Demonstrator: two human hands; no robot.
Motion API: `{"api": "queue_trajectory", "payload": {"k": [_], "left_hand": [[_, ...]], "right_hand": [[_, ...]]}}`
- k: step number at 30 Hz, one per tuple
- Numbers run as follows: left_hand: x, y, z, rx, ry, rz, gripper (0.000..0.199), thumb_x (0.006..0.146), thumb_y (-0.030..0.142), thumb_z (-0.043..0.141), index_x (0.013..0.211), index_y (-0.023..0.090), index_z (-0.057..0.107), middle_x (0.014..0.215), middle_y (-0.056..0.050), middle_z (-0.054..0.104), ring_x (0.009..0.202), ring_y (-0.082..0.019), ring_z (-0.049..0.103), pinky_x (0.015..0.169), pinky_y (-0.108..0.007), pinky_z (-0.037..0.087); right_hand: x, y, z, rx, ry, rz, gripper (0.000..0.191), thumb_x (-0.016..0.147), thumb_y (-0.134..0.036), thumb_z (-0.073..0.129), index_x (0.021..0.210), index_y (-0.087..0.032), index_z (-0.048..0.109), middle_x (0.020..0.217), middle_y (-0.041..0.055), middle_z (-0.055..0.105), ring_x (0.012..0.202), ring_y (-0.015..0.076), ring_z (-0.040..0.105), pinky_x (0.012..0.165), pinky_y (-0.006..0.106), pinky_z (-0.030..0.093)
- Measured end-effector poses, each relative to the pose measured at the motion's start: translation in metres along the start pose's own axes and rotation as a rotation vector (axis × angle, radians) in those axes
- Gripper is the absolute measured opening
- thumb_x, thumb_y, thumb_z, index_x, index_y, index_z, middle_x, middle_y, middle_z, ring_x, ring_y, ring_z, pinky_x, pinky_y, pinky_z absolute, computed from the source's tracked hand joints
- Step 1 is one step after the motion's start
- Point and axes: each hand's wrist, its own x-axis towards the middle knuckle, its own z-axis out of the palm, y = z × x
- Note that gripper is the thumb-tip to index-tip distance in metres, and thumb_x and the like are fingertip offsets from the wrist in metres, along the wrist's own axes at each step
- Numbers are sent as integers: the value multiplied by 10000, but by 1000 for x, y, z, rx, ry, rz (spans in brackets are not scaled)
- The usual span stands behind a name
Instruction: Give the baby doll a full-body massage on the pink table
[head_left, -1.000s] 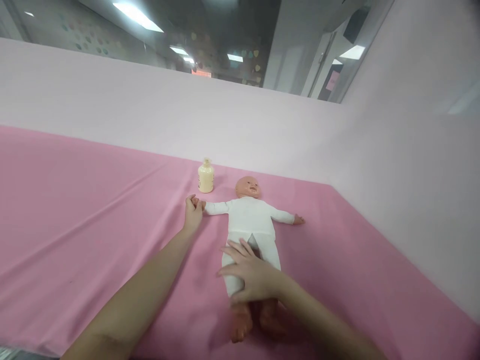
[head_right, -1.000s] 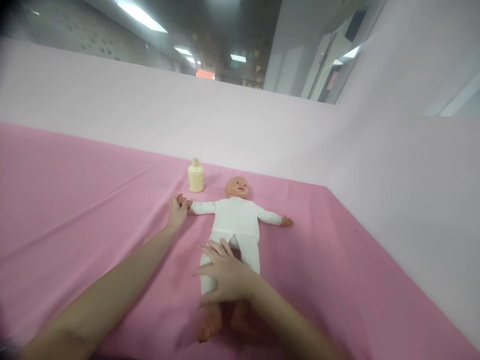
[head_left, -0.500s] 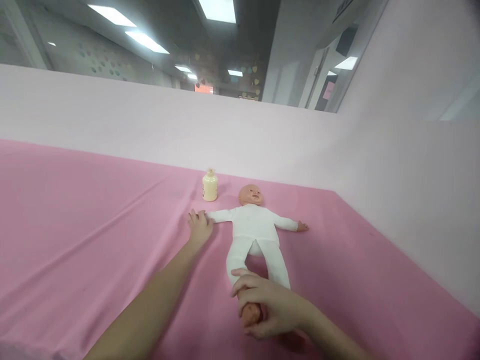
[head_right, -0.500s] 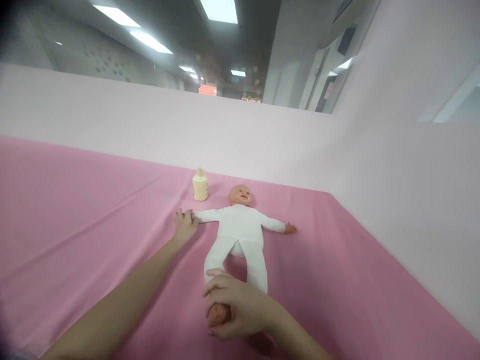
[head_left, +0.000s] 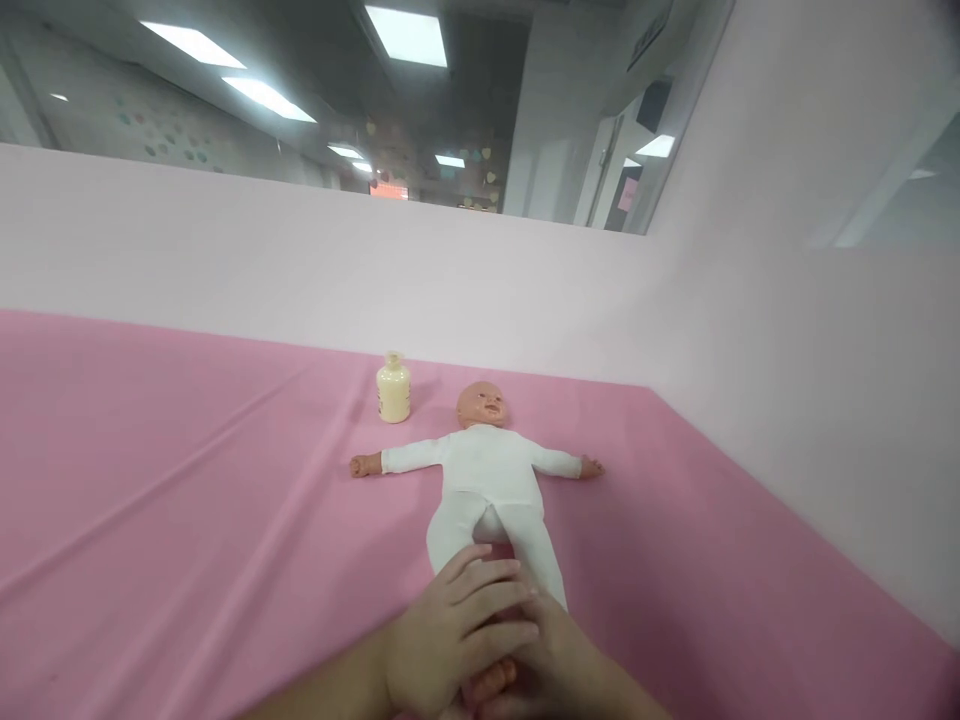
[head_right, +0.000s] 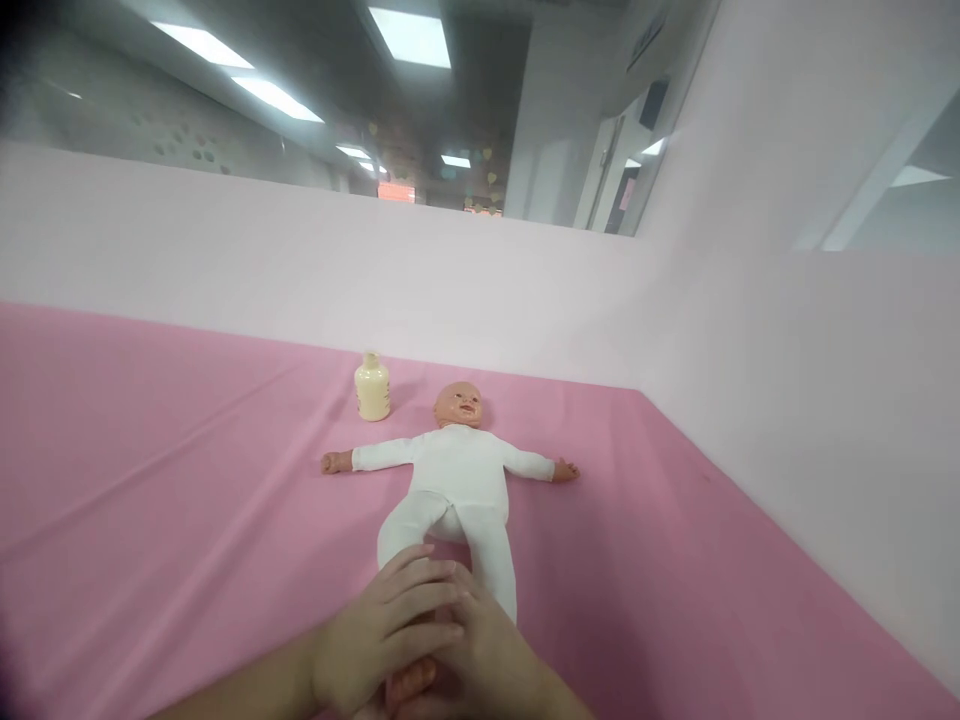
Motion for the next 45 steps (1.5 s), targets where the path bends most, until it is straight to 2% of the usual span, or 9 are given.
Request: {"api": "queue_trajectory", "payload": {"k": [7, 12, 18, 21, 24, 28, 32, 35, 45], "left_hand": [[0, -2, -3, -80, 4, -6, 654, 821, 578, 533, 1294, 140, 424, 1231, -114, 576, 1278, -265, 405, 1112, -437, 300], [4, 1, -1, -149, 55, -56, 524, 921, 493, 399, 1285, 119, 442, 1213, -128, 580, 1242, -258, 434, 1064, -423, 360], [1, 2, -3, -163, 48, -73, 517, 938, 514, 379, 1286, 139, 453, 1190, -110, 606, 1213, -252, 453, 1046, -421, 374], [-1, 0, -4, -152, 31, -71, 529, 932, 536, 388, 1277, 142, 469, 1169, -104, 623, 1196, -252, 473, 1043, -418, 370], [-1, -2, -5, -138, 34, -50, 572, 900, 575, 437, 1260, 134, 483, 1139, -108, 636, 1190, -247, 491, 1056, -400, 360], [4, -2, -6, -88, 90, -23, 685, 793, 657, 562, 1217, 123, 494, 1071, -112, 650, 1160, -233, 521, 1071, -382, 361], [9, 1, -9, -66, 168, -91, 550, 812, 527, 628, 1160, 120, 504, 1089, -120, 642, 1141, -206, 528, 1057, -362, 365], [8, 1, -11, -92, 188, -120, 529, 826, 491, 627, 1168, 114, 485, 1125, -144, 626, 1120, -199, 544, 1026, -361, 389], [4, -2, -8, -165, 192, -206, 576, 814, 518, 640, 1196, 145, 423, 1074, -130, 639, 961, -185, 606, 926, -354, 435]], "right_hand": [[-9, 6, 7, -4, -1, -1, 386, 823, -429, 610, 1137, -204, 596, 1204, 17, 558, 1256, 132, 420, 1110, 274, 387], [-8, 6, 2, 58, -80, 47, 488, 822, -478, 635, 1217, -202, 560, 1262, 44, 521, 1298, 144, 389, 1134, 298, 370], [9, -2, -11, 221, -117, 18, 349, 881, -367, 576, 1177, -183, 574, 1252, 46, 520, 1318, 139, 363, 1157, 308, 352], [10, -1, -10, 185, -155, 27, 260, 877, -245, 537, 1120, -172, 591, 1211, 43, 541, 1289, 129, 391, 1144, 302, 373], [4, 0, -2, 78, -177, 63, 223, 872, -291, 558, 1057, -172, 601, 1202, 41, 544, 1267, 140, 407, 1124, 312, 398], [-4, 0, 4, -18, -49, 22, 350, 887, -399, 559, 1166, -189, 567, 1176, 51, 552, 1229, 162, 437, 1079, 356, 435], [-11, -2, 1, -53, 107, 54, 312, 896, -308, 534, 1164, -150, 554, 1154, 81, 550, 1180, 170, 465, 1022, 349, 464], [-15, -2, -1, -56, 149, 93, 319, 873, -266, 536, 1158, -125, 535, 1124, 99, 556, 1118, 168, 495, 950, 324, 480], [-22, 7, 10, -4, 385, 62, 171, 817, -237, 620, 868, -144, 487, 817, 32, 561, 775, 96, 503, 695, 223, 426]]}}
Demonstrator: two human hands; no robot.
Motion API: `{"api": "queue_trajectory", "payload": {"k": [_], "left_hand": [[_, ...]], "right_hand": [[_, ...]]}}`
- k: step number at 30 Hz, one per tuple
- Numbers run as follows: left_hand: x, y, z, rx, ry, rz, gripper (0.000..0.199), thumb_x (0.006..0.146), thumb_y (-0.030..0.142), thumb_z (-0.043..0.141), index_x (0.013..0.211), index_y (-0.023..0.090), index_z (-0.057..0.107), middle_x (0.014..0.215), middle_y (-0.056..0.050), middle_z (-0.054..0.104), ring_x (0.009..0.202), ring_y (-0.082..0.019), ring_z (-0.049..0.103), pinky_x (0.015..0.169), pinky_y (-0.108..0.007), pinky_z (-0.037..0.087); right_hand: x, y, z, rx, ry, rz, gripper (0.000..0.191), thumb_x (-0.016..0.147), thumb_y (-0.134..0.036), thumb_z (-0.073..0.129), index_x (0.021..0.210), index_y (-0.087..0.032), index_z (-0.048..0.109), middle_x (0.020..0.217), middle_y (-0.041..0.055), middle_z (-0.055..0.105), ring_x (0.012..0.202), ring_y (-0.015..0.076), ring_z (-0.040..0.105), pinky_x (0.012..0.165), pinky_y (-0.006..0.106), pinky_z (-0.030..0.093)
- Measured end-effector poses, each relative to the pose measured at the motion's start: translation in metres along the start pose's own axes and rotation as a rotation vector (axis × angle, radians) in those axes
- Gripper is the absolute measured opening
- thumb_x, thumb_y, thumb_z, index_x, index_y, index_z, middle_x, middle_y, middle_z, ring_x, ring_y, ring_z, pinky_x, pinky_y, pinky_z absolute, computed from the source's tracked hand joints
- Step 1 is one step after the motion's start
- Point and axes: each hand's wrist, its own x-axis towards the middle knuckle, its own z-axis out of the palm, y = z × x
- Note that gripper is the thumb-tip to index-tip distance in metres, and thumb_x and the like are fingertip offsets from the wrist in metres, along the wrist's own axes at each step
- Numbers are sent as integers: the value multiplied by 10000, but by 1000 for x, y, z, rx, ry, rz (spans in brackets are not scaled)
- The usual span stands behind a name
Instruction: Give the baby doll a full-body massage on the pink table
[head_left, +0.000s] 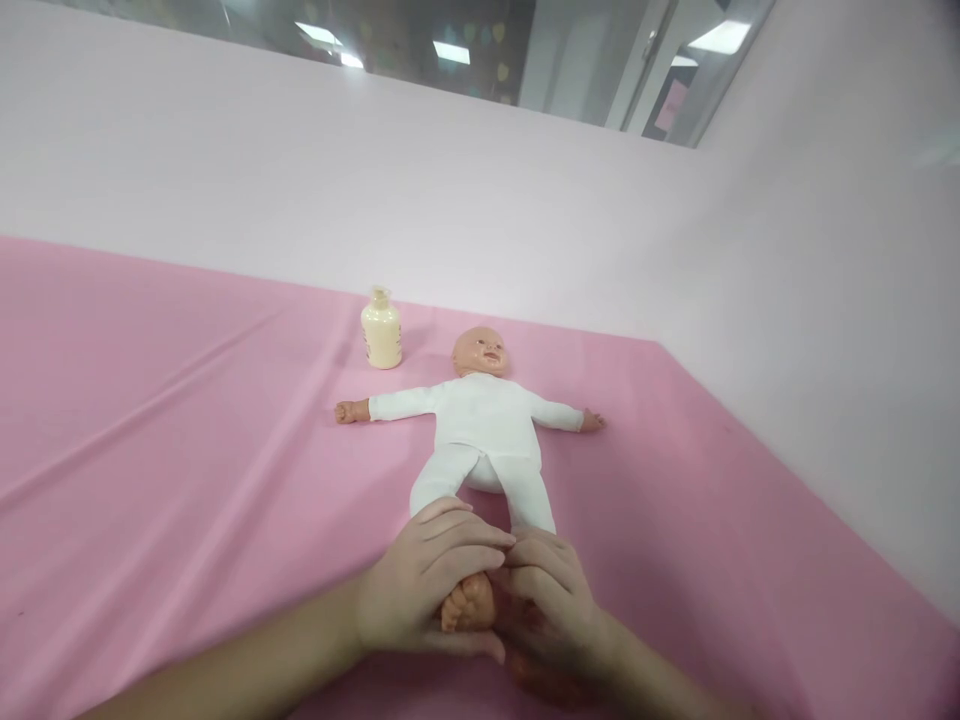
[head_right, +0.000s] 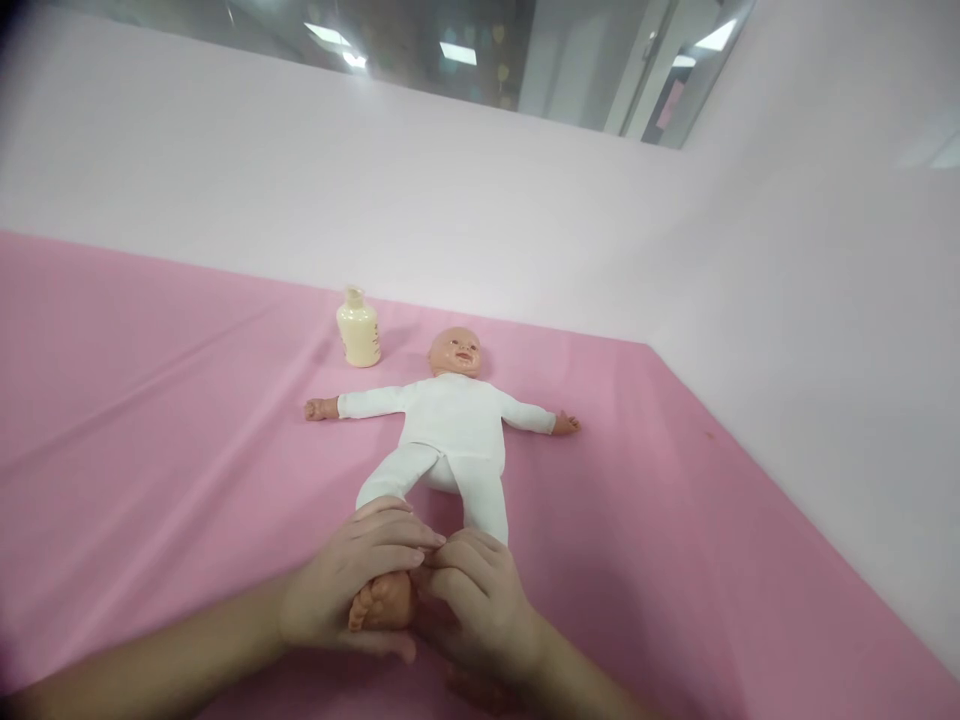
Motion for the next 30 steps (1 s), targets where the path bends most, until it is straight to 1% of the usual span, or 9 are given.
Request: {"api": "queue_trajectory", "payload": {"k": [4, 8, 11, 14, 16, 19, 22, 26, 30], "left_hand": [[2, 2, -3, -34, -30, -98, 485, 789, 555, 647, 1042, 173, 487, 870, -51, 640, 873, -182, 583, 832, -325, 449], [2, 3, -3, -67, -87, -178, 440, 802, 607, 586, 872, 183, 491, 755, -26, 583, 735, -155, 533, 703, -291, 416], [-1, 1, -1, -97, -71, -171, 471, 825, 651, 488, 810, 181, 464, 676, -16, 536, 645, -140, 486, 641, -287, 372], [-4, 0, 1, -123, -86, -144, 495, 878, 653, 320, 783, 183, 442, 630, -13, 505, 594, -135, 452, 614, -295, 343], [-5, 0, 3, -132, -101, -132, 491, 903, 619, 246, 784, 184, 439, 635, -19, 507, 595, -139, 450, 615, -299, 344], [-7, 1, 5, -127, -106, -117, 485, 919, 592, 204, 794, 184, 435, 651, -26, 511, 605, -146, 444, 618, -301, 350], [-9, 1, 6, -118, -98, -93, 504, 929, 602, 175, 825, 183, 436, 667, -28, 517, 620, -148, 448, 630, -301, 363], [-7, 3, 6, -141, -68, -64, 504, 949, 595, 173, 959, 183, 462, 738, -36, 557, 680, -154, 491, 671, -295, 392], [-4, 4, 4, -167, -47, -33, 482, 960, 577, 213, 1093, 183, 457, 799, -41, 579, 713, -154, 500, 709, -304, 404]], "right_hand": [[-2, 3, 2, -6, 1, -7, 130, 823, -180, 576, 845, -145, 453, 688, 4, 494, 684, 79, 453, 670, 217, 399], [-1, 1, 1, -10, -37, -43, 91, 834, -168, 542, 887, -140, 473, 694, 9, 503, 716, 87, 481, 690, 220, 415], [3, -1, -1, 5, -133, -54, 116, 834, -141, 561, 917, -139, 479, 720, 11, 530, 736, 81, 497, 705, 209, 419], [5, -3, -2, 29, -190, -71, 82, 852, -143, 537, 854, -142, 455, 699, 6, 526, 701, 74, 466, 687, 200, 401], [6, -3, -1, 35, -219, -90, 96, 858, -150, 510, 804, -143, 431, 676, 4, 510, 677, 75, 433, 680, 203, 387], [7, -4, 0, 33, -253, -92, 107, 848, -150, 489, 775, -145, 411, 657, 0, 487, 647, 77, 390, 669, 208, 363], [9, -5, 0, 34, -240, -91, 106, 828, -150, 491, 767, -145, 405, 637, -7, 470, 621, 74, 360, 646, 205, 334], [10, -6, 1, 18, -236, -89, 137, 825, -162, 501, 732, -143, 402, 601, -14, 445, 593, 72, 339, 647, 214, 322], [8, -4, 1, 4, -246, -95, 181, 871, -185, 451, 707, -139, 389, 582, -15, 426, 570, 68, 328, 661, 224, 314]]}}
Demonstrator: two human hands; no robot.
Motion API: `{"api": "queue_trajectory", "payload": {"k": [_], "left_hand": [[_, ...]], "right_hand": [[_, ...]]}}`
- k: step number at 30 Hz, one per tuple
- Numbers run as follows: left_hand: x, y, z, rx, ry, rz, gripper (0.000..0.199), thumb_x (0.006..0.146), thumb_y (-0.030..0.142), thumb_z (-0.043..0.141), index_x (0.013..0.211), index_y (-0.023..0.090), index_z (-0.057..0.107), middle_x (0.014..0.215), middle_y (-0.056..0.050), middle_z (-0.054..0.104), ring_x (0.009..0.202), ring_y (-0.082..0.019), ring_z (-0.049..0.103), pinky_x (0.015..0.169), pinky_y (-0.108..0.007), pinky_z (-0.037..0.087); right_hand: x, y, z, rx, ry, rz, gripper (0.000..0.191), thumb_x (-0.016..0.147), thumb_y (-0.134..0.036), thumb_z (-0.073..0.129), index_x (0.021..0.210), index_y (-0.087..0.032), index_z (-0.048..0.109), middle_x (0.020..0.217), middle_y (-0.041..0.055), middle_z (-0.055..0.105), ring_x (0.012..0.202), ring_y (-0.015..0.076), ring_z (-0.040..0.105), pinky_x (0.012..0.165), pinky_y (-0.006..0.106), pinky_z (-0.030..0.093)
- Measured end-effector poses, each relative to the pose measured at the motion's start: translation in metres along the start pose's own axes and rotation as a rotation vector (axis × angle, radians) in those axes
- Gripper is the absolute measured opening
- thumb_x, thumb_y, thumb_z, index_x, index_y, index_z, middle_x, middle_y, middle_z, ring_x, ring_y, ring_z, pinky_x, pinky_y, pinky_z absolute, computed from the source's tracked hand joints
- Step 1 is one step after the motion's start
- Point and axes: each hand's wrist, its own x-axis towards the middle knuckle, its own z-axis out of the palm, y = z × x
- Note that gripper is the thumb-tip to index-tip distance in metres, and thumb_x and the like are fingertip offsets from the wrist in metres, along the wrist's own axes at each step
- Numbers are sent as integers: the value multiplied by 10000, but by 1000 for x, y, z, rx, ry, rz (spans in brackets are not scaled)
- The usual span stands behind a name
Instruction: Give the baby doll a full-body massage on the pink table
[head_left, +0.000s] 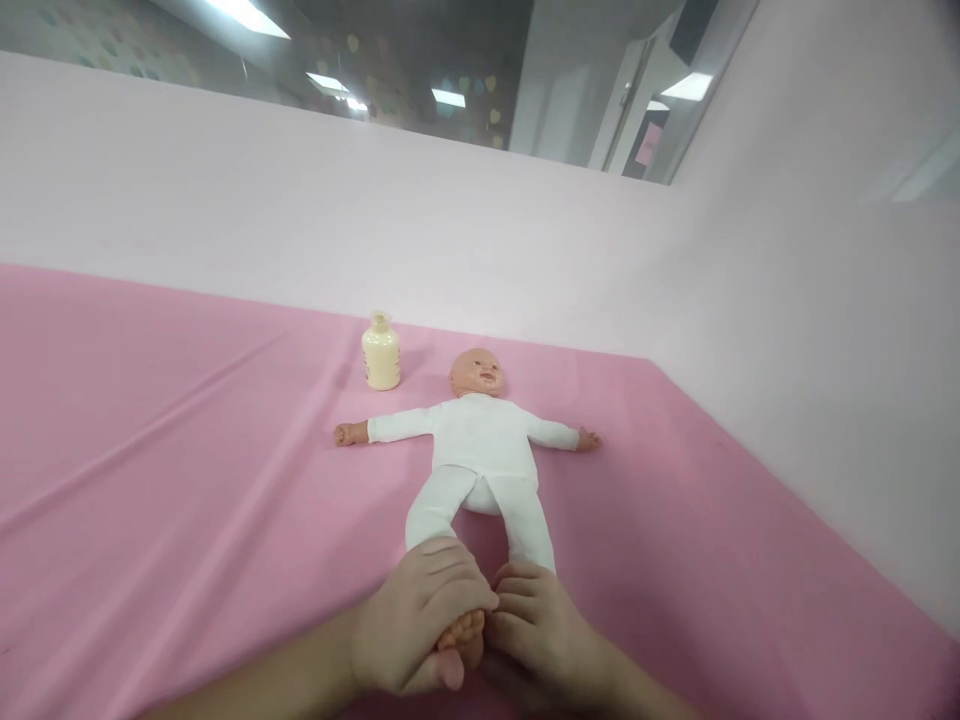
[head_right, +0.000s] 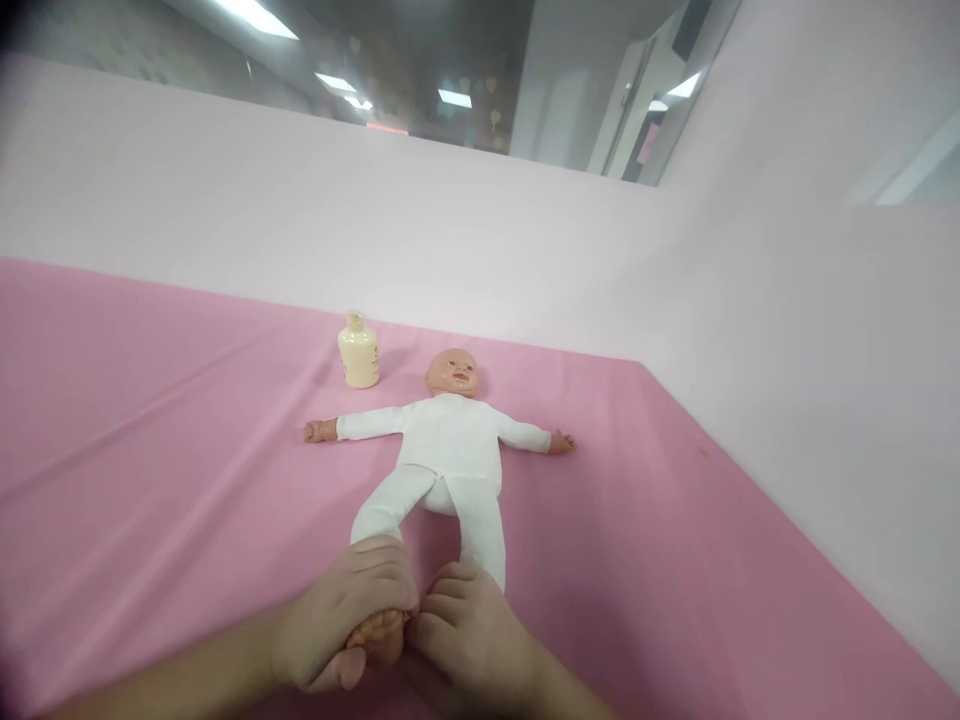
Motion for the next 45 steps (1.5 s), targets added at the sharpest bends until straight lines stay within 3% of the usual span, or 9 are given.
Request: {"api": "queue_trajectory", "payload": {"k": [3, 8, 14, 17, 25, 30, 34, 41, 45], "left_hand": [[-1, -4, -2, 14, -6, -29, 538, 901, 670, 311, 1080, 183, 453, 836, -50, 574, 745, -163, 504, 743, -321, 414], [-7, -16, -2, 117, -58, -153, 723, 665, 769, 596, 1054, 170, 488, 934, -82, 582, 837, -203, 536, 809, -358, 449], [-11, -22, 11, 203, -52, -227, 265, 840, 445, 508, 919, 195, 550, 837, -60, 590, 784, -193, 535, 759, -362, 472], [-9, -20, 12, 233, -61, -231, 172, 846, 372, 489, 877, 217, 555, 799, -52, 591, 749, -191, 528, 694, -348, 474], [-3, -12, -2, 175, -116, -171, 156, 861, 336, 503, 854, 181, 514, 829, -16, 604, 764, -136, 522, 719, -284, 425], [-3, -11, -1, 180, -88, -125, 327, 838, 507, 529, 811, 182, 501, 759, -4, 591, 703, -137, 504, 679, -292, 373], [-2, -9, -1, 177, -120, -132, 495, 732, 662, 588, 777, 184, 467, 721, 15, 571, 658, -129, 484, 646, -292, 346], [3, -6, -5, 161, -94, -118, 280, 849, 451, 531, 807, 177, 487, 734, -1, 579, 696, -130, 471, 678, -288, 351], [5, -6, -7, 142, -86, -91, 242, 870, 413, 514, 836, 173, 501, 758, -14, 591, 720, -137, 476, 691, -296, 358]], "right_hand": [[-1, 1, -1, 7, -27, 7, 184, 903, -191, 391, 727, -140, 373, 597, -9, 435, 575, 71, 336, 650, 219, 291], [-4, 2, -2, 54, 7, 80, 151, 896, -161, 365, 747, -139, 369, 632, 2, 462, 623, 77, 366, 648, 202, 275], [-10, 6, 1, 53, 8, 156, 189, 911, -167, 348, 731, -130, 392, 653, 12, 466, 649, 73, 391, 645, 204, 282], [-8, 6, -1, 47, 7, 189, 227, 942, -211, 318, 767, -129, 438, 682, 17, 488, 658, 74, 404, 651, 207, 303], [0, 1, -11, 86, -17, 227, 263, 943, -297, 339, 783, -131, 468, 704, 21, 507, 670, 76, 407, 659, 208, 301], [-5, 7, -3, 102, -12, 148, 497, 950, -582, 304, 781, -141, 460, 697, 14, 512, 674, 86, 408, 664, 221, 275], [-4, 9, 0, 118, 3, 117, 540, 954, -607, 283, 720, -138, 412, 652, 6, 488, 625, 82, 352, 643, 226, 247], [-4, 8, 2, 36, -9, 71, 542, 979, -578, 250, 687, -136, 368, 603, 0, 456, 595, 82, 323, 632, 223, 239], [-3, 8, 2, 51, 20, 82, 520, 974, -565, 305, 704, -134, 408, 604, -6, 470, 595, 74, 338, 628, 214, 253]]}}
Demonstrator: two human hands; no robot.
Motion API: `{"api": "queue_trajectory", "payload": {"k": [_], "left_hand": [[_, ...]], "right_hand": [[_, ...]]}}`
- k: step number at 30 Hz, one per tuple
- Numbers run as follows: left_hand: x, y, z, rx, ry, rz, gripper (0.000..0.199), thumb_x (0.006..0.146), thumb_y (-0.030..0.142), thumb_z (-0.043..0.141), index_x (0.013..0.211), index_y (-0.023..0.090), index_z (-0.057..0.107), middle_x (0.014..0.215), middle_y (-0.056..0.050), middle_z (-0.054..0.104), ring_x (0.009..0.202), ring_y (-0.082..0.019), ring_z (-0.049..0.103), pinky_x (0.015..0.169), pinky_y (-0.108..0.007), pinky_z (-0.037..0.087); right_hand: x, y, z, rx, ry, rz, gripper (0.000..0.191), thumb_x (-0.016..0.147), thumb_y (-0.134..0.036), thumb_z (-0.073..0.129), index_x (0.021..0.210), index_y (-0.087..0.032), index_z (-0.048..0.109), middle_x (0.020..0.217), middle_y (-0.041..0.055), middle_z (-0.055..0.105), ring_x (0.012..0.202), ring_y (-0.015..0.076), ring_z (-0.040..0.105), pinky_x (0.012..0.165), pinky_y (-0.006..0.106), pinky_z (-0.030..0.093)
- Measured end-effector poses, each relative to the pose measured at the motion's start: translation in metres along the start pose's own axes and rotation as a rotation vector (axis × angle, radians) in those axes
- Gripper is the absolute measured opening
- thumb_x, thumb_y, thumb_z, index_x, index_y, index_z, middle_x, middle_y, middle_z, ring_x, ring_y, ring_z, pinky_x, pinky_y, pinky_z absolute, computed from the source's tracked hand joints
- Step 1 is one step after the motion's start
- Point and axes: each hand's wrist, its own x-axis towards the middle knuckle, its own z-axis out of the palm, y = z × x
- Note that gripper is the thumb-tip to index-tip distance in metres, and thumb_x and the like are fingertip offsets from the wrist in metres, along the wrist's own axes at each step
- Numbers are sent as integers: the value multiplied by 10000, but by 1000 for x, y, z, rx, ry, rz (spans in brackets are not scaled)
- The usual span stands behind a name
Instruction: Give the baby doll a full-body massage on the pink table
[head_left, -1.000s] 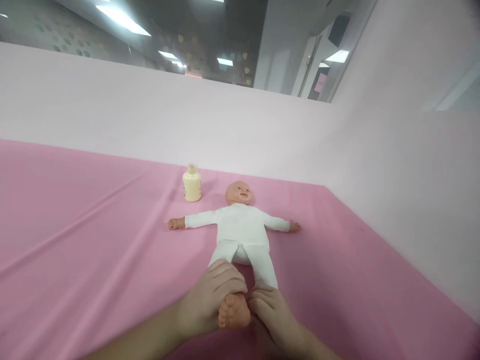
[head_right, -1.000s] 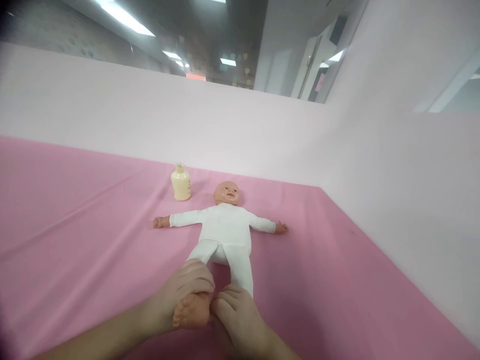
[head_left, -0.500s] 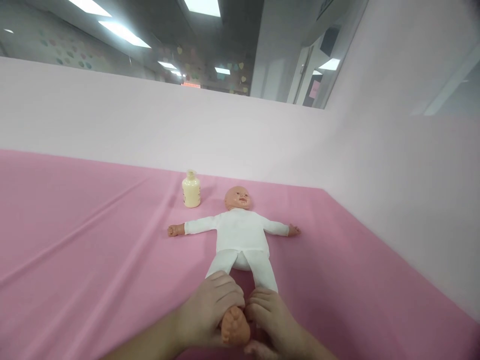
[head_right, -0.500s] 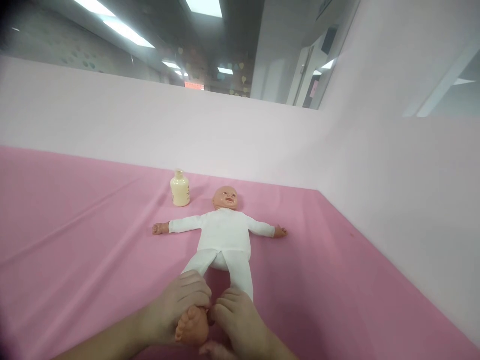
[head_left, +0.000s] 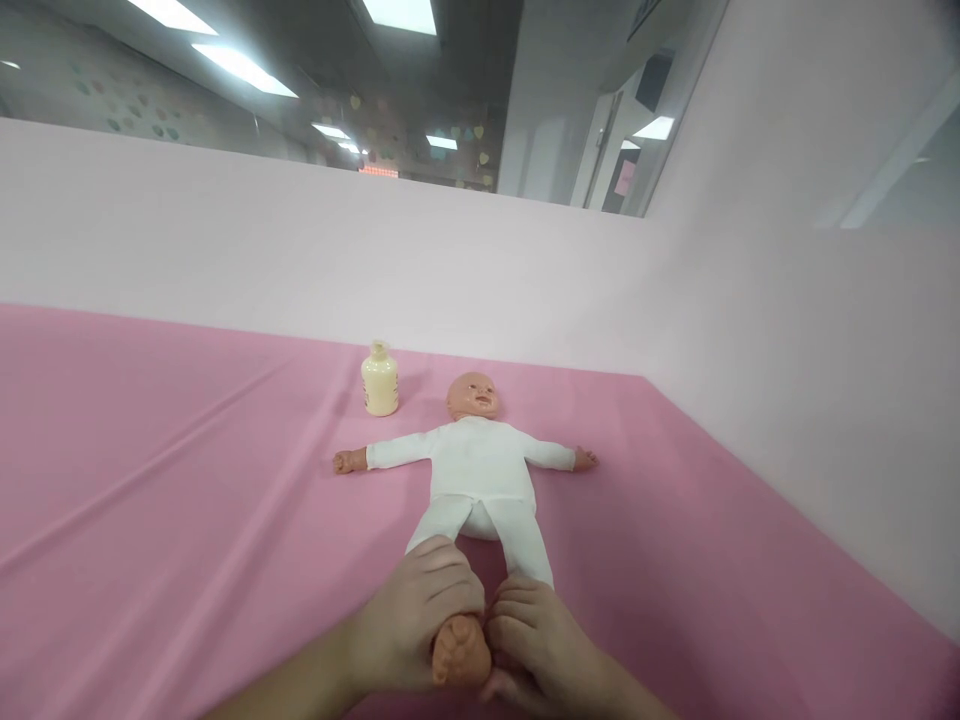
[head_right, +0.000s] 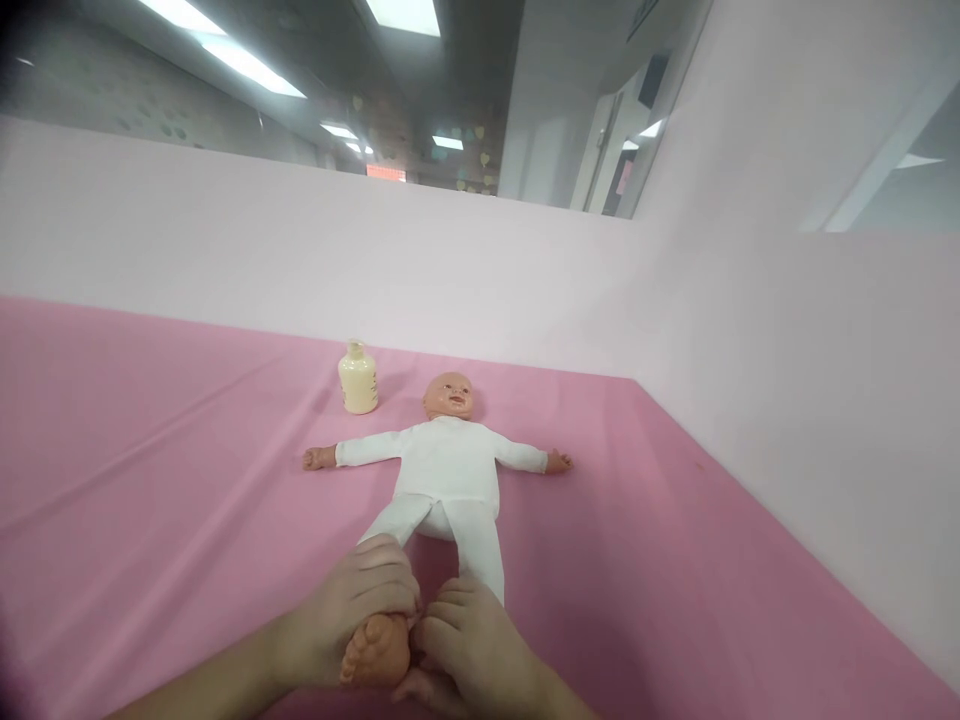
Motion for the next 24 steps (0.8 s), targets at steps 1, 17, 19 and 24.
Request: {"api": "queue_trajectory", "payload": {"k": [1, 17, 19, 24], "left_hand": [[0, 0, 0, -4, 2, 2, 246, 871, 419, 510, 839, 175, 501, 756, -12, 587, 719, -136, 474, 688, -295, 357], [-8, -8, 2, -126, 10, -26, 515, 675, 680, 551, 794, 182, 507, 676, -6, 527, 657, -141, 463, 659, -316, 328], [-8, -6, 3, -131, 24, -43, 496, 679, 661, 521, 792, 178, 509, 663, -11, 506, 649, -143, 456, 644, -316, 327], [-6, 0, 3, -122, 23, -45, 439, 695, 609, 507, 792, 181, 490, 684, -19, 510, 663, -148, 455, 642, -318, 335]], "right_hand": [[0, 0, 0, 1, -5, 8, 511, 974, -554, 320, 703, -132, 419, 607, -3, 476, 598, 72, 347, 630, 216, 257], [-6, 4, 0, 55, -116, -5, 574, 976, -566, 175, 758, -138, 491, 684, 19, 525, 637, 86, 381, 675, 243, 261], [-5, 3, -1, 65, -98, -24, 521, 978, -532, 217, 764, -142, 489, 674, 9, 518, 627, 84, 363, 670, 235, 256], [-8, 1, 0, 0, -231, 41, 375, 934, -402, 336, 696, -133, 445, 636, 6, 490, 607, 82, 330, 646, 238, 229]]}}
